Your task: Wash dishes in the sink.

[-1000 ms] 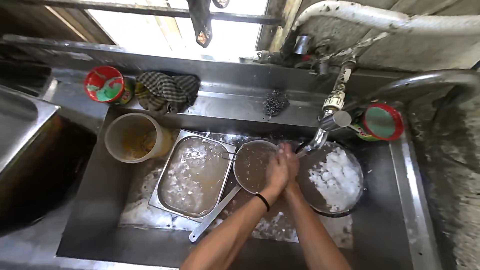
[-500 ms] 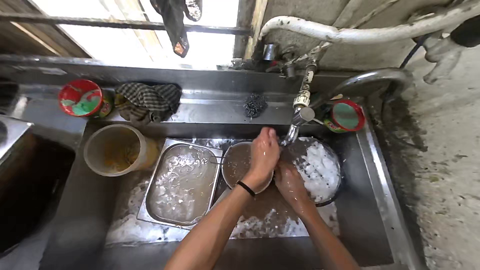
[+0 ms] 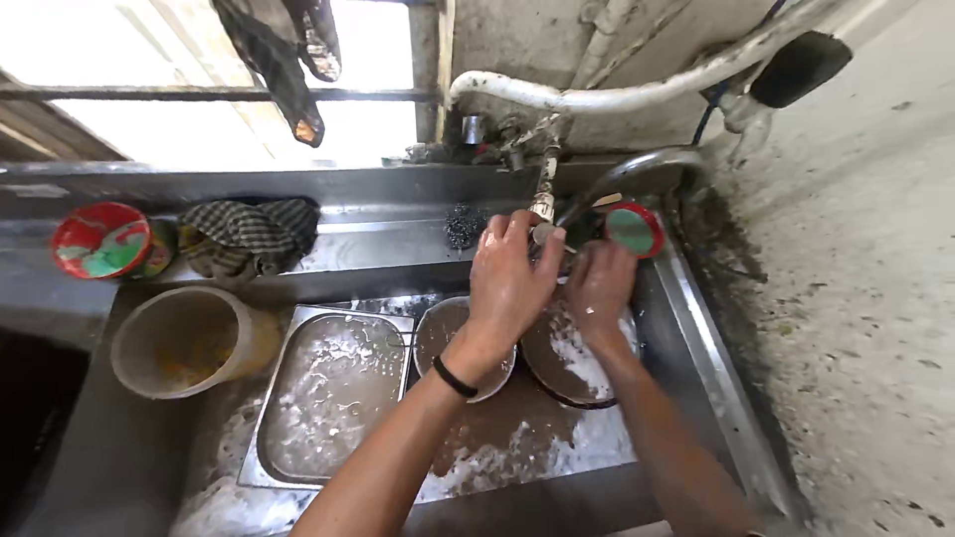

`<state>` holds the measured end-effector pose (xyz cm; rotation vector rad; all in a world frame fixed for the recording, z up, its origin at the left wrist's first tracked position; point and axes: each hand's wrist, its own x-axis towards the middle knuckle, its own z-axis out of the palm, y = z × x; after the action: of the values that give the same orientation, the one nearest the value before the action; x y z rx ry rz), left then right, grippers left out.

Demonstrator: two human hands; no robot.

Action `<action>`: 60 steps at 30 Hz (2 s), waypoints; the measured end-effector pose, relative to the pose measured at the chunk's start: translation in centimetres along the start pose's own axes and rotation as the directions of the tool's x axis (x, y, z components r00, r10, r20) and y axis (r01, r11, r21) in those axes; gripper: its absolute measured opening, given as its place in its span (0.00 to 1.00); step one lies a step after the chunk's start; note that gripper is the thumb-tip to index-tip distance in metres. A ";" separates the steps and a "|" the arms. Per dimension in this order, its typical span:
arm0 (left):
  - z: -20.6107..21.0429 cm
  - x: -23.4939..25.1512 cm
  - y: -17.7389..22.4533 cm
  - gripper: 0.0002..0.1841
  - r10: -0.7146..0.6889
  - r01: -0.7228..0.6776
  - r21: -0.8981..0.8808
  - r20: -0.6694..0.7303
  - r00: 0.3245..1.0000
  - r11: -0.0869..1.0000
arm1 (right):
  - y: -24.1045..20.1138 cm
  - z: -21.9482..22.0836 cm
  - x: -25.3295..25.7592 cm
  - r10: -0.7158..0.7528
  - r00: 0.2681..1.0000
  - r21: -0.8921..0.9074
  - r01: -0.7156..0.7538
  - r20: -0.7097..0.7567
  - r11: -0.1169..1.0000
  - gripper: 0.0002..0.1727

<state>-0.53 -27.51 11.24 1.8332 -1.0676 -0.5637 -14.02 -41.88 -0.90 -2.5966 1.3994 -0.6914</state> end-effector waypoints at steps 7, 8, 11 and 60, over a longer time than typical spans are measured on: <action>2.1 -1.2 -2.7 0.25 -0.060 0.037 -0.275 -0.074 0.995 0.961 | 7.9 -1.0 6.9 0.195 0.820 -0.348 0.006 0.538 0.938 0.43; 2.3 -1.7 -3.8 0.27 -0.132 0.104 -0.332 -0.062 0.989 0.937 | 8.2 -0.6 7.5 0.184 0.818 -0.325 0.004 0.545 0.946 0.41; 1.9 -4.5 -9.1 0.28 -0.273 0.244 -0.303 -0.057 0.960 0.921 | 8.5 0.3 7.6 0.133 0.844 -0.286 0.026 0.519 0.958 0.37; -3.7 -11.8 -14.1 0.21 -0.378 0.374 -0.082 -0.034 0.925 0.924 | -8.9 14.5 -29.0 -0.357 0.107 0.325 0.240 0.928 0.915 0.27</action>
<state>2.18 -12.70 0.01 1.9874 -0.6508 -0.7681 -14.47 -14.86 -20.85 -2.2783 0.3252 0.8987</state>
